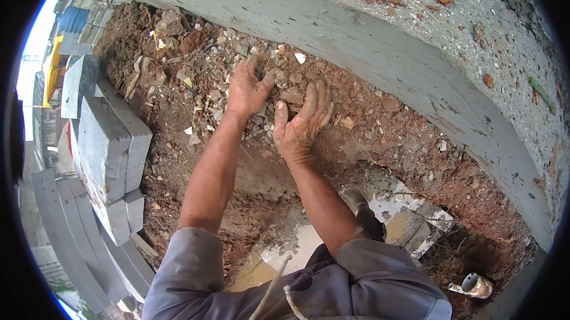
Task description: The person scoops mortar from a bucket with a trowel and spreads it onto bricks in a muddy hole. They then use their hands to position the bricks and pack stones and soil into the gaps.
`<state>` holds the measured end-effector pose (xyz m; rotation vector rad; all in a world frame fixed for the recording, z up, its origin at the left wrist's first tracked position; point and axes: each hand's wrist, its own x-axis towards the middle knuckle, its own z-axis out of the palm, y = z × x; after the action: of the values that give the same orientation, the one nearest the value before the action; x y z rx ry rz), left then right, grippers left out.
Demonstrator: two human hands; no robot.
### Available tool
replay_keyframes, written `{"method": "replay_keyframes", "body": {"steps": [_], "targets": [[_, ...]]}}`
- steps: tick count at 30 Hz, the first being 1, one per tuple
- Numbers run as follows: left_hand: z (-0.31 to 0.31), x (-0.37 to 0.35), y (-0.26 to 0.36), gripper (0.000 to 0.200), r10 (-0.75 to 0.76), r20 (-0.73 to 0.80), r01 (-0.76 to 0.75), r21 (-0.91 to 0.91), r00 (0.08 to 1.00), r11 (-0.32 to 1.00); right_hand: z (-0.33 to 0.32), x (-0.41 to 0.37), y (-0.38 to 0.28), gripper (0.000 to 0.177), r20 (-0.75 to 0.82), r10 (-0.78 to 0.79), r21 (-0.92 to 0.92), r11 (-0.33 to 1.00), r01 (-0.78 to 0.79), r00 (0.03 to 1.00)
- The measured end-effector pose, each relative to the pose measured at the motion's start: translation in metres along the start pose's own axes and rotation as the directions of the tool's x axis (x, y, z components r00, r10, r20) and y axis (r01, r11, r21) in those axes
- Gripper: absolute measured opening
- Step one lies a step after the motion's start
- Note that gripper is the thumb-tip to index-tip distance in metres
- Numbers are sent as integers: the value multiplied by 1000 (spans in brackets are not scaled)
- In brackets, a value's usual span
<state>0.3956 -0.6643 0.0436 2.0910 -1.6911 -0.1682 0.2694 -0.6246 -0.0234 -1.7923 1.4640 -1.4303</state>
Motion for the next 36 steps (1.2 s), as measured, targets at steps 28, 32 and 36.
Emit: {"method": "replay_keyframes", "body": {"steps": [28, 32, 36], "targets": [[-7, 9, 7, 58, -196, 182, 127, 334, 964, 934, 15, 3, -10, 68, -16, 31, -80, 996, -32, 999], [-14, 13, 14, 55, -300, 263, 221, 291, 917, 931, 10, 1, -5, 70, 20, 69, -124, 990, -66, 997], [-23, 15, 20, 59, -315, 272, 200, 379, 909, 904, 15, 0, -9, 69, 38, 114, -100, 989, -110, 993]]}}
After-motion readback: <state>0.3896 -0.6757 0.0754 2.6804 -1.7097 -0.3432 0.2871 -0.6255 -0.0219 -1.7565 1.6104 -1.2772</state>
